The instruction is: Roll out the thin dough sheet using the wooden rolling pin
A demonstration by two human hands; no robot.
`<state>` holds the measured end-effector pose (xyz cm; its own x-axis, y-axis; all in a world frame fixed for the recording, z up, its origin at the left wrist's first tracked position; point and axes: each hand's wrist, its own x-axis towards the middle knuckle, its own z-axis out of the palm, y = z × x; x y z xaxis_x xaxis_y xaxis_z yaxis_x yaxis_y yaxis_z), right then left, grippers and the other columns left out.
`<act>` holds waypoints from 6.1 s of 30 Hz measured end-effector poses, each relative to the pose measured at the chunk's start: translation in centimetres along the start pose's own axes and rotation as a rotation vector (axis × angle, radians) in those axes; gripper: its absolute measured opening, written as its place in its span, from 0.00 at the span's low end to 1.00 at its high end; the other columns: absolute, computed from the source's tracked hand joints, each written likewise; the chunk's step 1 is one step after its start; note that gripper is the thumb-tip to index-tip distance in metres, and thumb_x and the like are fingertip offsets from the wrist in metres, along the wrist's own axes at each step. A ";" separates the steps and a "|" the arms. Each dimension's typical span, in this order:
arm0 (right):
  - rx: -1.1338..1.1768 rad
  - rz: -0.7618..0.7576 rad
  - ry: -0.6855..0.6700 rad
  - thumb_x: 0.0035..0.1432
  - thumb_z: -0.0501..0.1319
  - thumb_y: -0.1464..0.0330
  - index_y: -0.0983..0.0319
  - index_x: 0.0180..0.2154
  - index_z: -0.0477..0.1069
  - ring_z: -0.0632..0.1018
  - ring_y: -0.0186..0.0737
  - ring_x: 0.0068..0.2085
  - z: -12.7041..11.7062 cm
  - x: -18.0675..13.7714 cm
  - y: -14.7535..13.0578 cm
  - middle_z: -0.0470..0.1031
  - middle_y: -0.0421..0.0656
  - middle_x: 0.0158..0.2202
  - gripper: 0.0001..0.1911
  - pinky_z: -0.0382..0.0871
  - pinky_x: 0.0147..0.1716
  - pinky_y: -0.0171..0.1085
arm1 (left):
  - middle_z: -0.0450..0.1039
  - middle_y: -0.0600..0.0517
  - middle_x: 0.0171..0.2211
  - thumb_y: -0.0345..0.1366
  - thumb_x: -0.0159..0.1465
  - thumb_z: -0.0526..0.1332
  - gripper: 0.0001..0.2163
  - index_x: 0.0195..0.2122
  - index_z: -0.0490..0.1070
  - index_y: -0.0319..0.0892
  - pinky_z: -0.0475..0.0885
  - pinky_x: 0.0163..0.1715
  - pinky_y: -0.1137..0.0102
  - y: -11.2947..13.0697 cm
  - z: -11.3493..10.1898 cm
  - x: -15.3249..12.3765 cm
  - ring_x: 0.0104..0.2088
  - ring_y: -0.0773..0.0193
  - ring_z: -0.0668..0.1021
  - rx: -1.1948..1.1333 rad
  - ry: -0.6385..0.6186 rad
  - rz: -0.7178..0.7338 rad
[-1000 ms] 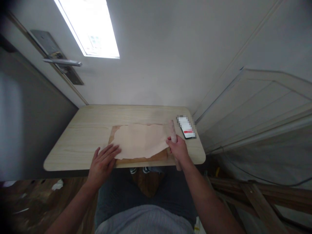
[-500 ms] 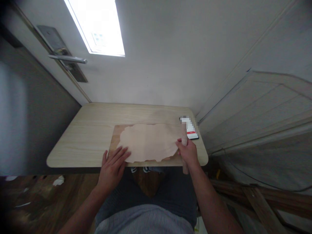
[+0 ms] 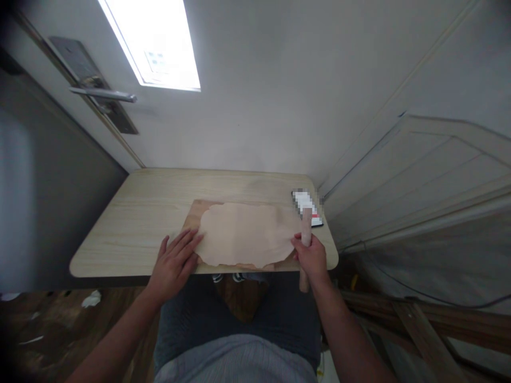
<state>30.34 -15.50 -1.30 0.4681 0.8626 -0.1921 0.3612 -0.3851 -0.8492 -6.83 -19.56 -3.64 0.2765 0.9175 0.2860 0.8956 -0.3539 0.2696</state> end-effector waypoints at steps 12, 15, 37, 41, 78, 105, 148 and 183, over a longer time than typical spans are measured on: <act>-0.067 0.053 -0.188 0.49 0.65 0.55 0.60 0.38 0.72 0.69 0.37 0.14 -1.8 -4.7 3.1 0.67 0.33 0.14 0.18 0.61 0.16 0.34 | 0.60 0.52 0.67 0.43 0.71 0.48 0.21 0.64 0.62 0.58 0.48 0.65 0.42 -3.4 -1.7 1.7 0.67 0.50 0.62 0.117 -0.088 -0.074; -0.105 0.058 -0.304 0.50 0.64 0.54 0.60 0.36 0.71 0.68 0.34 0.13 -2.6 -6.1 3.4 0.71 0.35 0.19 0.18 0.59 0.14 0.33 | 0.61 0.48 0.67 0.42 0.71 0.45 0.22 0.64 0.63 0.52 0.52 0.64 0.41 -1.4 -1.9 2.6 0.66 0.49 0.63 0.136 -0.048 -0.198; -0.484 -0.418 -0.289 0.60 0.60 0.58 0.58 0.29 0.66 0.71 0.37 0.29 3.7 -1.7 -1.6 0.71 0.38 0.26 0.12 0.55 0.28 0.33 | 0.53 0.52 0.70 0.54 0.71 0.44 0.25 0.68 0.54 0.59 0.47 0.65 0.43 -4.2 0.1 12.3 0.69 0.48 0.55 0.245 -0.207 0.055; -0.448 -0.390 -0.340 0.59 0.61 0.58 0.58 0.29 0.65 0.71 0.37 0.30 4.6 -3.1 -1.6 0.71 0.38 0.26 0.12 0.56 0.28 0.33 | 0.53 0.50 0.70 0.51 0.72 0.42 0.25 0.67 0.58 0.54 0.49 0.64 0.41 -2.8 -0.2 12.9 0.69 0.48 0.56 0.254 -0.198 0.037; -0.751 -0.805 -0.010 0.69 0.50 0.54 0.58 0.61 0.65 0.60 0.56 0.64 10.3 -2.2 -5.1 0.66 0.49 0.63 0.26 0.44 0.62 0.58 | 0.59 0.45 0.67 0.44 0.72 0.45 0.24 0.67 0.57 0.44 0.51 0.64 0.41 5.1 0.8 5.3 0.68 0.49 0.60 0.117 0.018 -0.196; -0.716 -0.758 -0.103 0.68 0.51 0.55 0.56 0.61 0.64 0.63 0.57 0.61 12.8 2.6 -8.9 0.66 0.51 0.62 0.25 0.46 0.60 0.58 | 0.59 0.49 0.68 0.43 0.71 0.44 0.25 0.69 0.55 0.49 0.47 0.66 0.45 2.9 1.3 13.0 0.68 0.49 0.58 0.201 -0.062 -0.256; -0.834 -0.677 -0.043 0.69 0.49 0.56 0.55 0.58 0.66 0.70 0.49 0.51 14.7 3.9 -10.8 0.74 0.48 0.52 0.21 0.57 0.50 0.46 | 0.54 0.40 0.69 0.48 0.70 0.43 0.27 0.69 0.54 0.46 0.53 0.63 0.45 0.5 2.7 19.3 0.68 0.43 0.57 0.225 -0.187 -0.213; -0.843 -0.723 -0.003 0.70 0.48 0.52 0.61 0.45 0.71 0.73 0.47 0.45 12.6 1.4 -8.7 0.77 0.48 0.42 0.23 0.54 0.45 0.42 | 0.59 0.42 0.67 0.48 0.71 0.43 0.26 0.65 0.60 0.43 0.47 0.65 0.45 4.5 1.5 13.4 0.66 0.47 0.60 0.172 -0.023 -0.306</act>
<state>17.67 -6.77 -0.42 -0.0757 0.9745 0.2114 0.9818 0.1099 -0.1552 1.48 -8.57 0.06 -0.0075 0.9809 0.1942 0.9833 -0.0281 0.1796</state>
